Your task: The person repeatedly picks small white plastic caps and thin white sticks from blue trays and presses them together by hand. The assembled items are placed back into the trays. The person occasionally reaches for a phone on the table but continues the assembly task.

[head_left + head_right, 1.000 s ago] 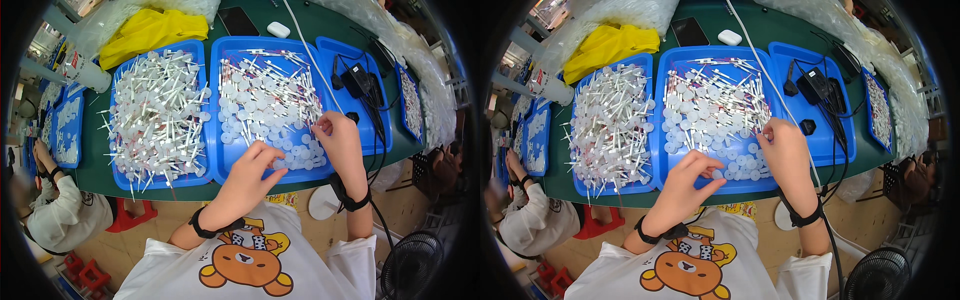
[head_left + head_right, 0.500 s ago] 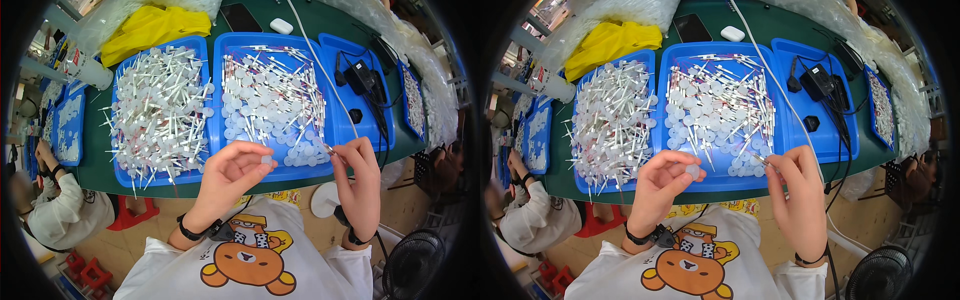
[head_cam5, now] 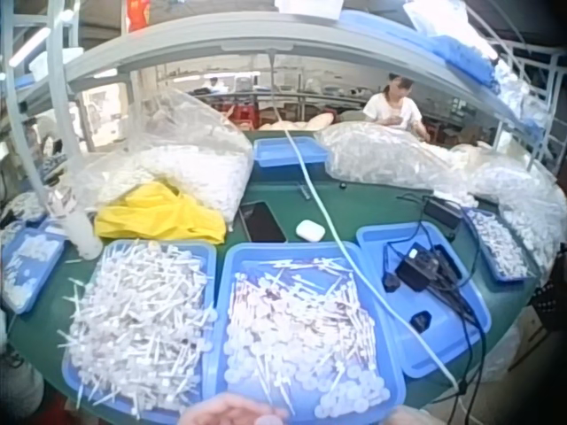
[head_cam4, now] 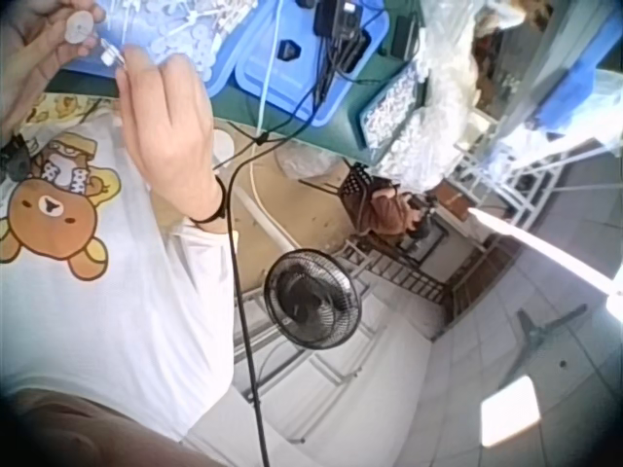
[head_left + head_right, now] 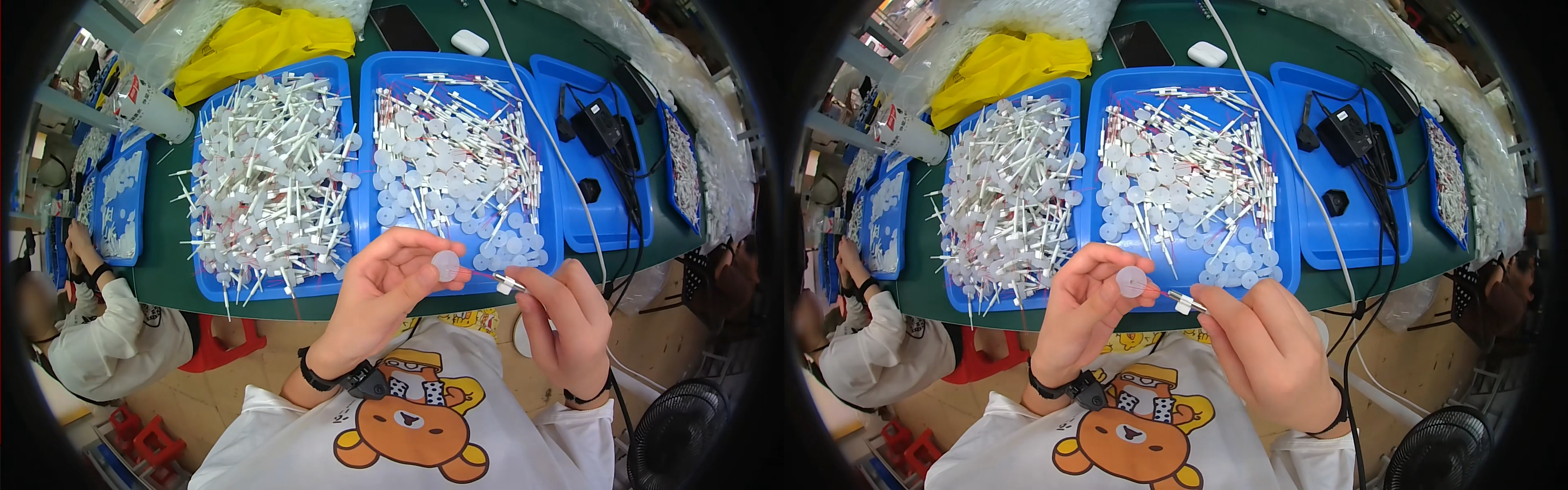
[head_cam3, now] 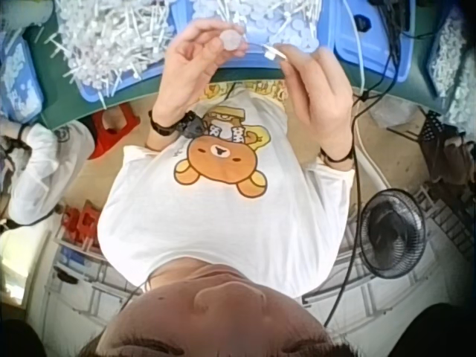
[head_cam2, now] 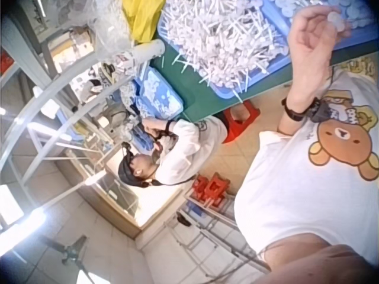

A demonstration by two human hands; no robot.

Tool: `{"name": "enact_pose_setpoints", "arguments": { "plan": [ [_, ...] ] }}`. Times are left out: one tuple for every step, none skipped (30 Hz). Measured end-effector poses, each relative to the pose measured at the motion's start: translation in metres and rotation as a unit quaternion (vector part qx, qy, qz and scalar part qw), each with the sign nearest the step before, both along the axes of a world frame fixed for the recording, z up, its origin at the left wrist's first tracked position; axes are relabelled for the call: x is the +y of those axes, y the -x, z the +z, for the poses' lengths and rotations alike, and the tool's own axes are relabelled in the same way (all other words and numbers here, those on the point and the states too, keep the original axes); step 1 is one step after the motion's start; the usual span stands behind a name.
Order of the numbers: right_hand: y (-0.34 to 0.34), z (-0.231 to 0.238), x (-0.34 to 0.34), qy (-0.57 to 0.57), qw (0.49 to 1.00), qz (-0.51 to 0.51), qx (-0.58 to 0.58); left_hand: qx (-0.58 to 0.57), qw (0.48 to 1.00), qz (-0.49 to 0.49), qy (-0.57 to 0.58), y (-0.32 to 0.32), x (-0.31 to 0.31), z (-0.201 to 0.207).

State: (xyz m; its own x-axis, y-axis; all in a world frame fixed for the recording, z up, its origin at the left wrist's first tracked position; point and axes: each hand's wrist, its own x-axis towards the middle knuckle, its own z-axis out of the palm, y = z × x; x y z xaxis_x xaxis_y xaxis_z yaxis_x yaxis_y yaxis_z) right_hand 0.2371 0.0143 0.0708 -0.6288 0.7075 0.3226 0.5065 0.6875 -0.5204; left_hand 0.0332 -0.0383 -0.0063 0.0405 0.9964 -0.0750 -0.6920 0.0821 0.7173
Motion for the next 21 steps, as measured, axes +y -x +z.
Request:
{"name": "enact_pose_setpoints", "arguments": {
  "plan": [
    [0.000,0.000,0.001,-0.007,1.000,0.001,-0.002,0.010,1.000,-0.002,0.001,-0.001,0.000,0.001],
    [0.001,-0.001,0.001,-0.011,1.000,0.000,-0.004,0.012,1.000,-0.001,0.002,-0.001,0.000,0.001],
    [0.001,-0.002,0.002,-0.016,1.000,0.000,-0.006,0.015,1.000,0.000,0.004,-0.001,0.000,0.002],
    [0.001,-0.003,0.002,-0.020,1.000,0.000,-0.008,0.017,1.000,0.002,0.005,-0.001,-0.001,0.002],
    [0.001,-0.004,0.002,-0.021,1.000,0.003,-0.011,-0.009,1.000,0.003,0.000,0.000,-0.001,0.000],
    [0.000,-0.004,0.003,-0.021,1.000,0.006,-0.013,-0.035,0.999,0.004,-0.006,0.001,0.000,-0.003],
    [-0.001,-0.005,0.003,-0.021,1.000,0.009,-0.016,-0.061,0.998,0.005,-0.011,0.002,0.000,-0.004],
    [-0.002,-0.005,0.003,-0.017,1.000,0.007,-0.010,-0.067,0.998,0.009,-0.010,0.002,0.000,-0.003],
    [-0.002,-0.005,0.003,-0.013,1.000,0.005,-0.003,-0.073,0.997,0.013,-0.009,0.001,0.001,-0.001],
    [-0.003,-0.006,0.003,-0.009,1.000,0.003,0.004,-0.079,0.997,0.018,-0.008,0.001,0.001,0.000],
    [-0.003,-0.005,0.002,-0.003,1.000,0.000,0.004,-0.055,0.998,0.023,-0.015,0.002,0.001,-0.004],
    [-0.003,-0.004,0.002,0.004,1.000,-0.003,0.003,-0.030,0.999,0.029,-0.022,0.003,0.001,-0.010],
    [-0.003,-0.002,0.001,0.011,1.000,-0.006,0.003,-0.006,0.999,0.034,-0.029,0.003,0.001,-0.013],
    [-0.003,-0.004,0.001,0.014,1.000,-0.006,0.007,-0.002,0.999,0.036,0.006,0.002,0.001,-0.010],
    [-0.002,-0.005,0.000,0.017,1.000,-0.007,0.011,0.002,0.998,0.038,0.040,0.000,0.001,-0.003],
    [-0.002,-0.007,0.000,0.021,1.000,-0.008,0.015,0.005,0.996,0.040,0.075,-0.001,0.001,0.000],
    [-0.002,-0.009,0.000,0.022,1.000,-0.006,0.018,-0.007,0.997,0.037,0.071,-0.001,0.001,-0.002],
    [-0.002,-0.009,0.000,0.023,1.000,-0.006,0.021,-0.020,0.997,0.033,0.067,0.000,0.000,-0.004],
    [-0.002,-0.010,0.000,0.025,0.999,-0.006,0.023,-0.032,0.997,0.029,0.063,0.000,0.000,-0.004],
    [-0.001,-0.011,0.000,0.027,0.999,-0.005,0.026,-0.054,0.996,0.018,0.068,0.001,0.000,-0.004],
    [-0.001,-0.011,-0.001,0.030,0.999,-0.005,0.029,-0.076,0.994,0.008,0.072,0.002,0.000,-0.002]
  ]
}}
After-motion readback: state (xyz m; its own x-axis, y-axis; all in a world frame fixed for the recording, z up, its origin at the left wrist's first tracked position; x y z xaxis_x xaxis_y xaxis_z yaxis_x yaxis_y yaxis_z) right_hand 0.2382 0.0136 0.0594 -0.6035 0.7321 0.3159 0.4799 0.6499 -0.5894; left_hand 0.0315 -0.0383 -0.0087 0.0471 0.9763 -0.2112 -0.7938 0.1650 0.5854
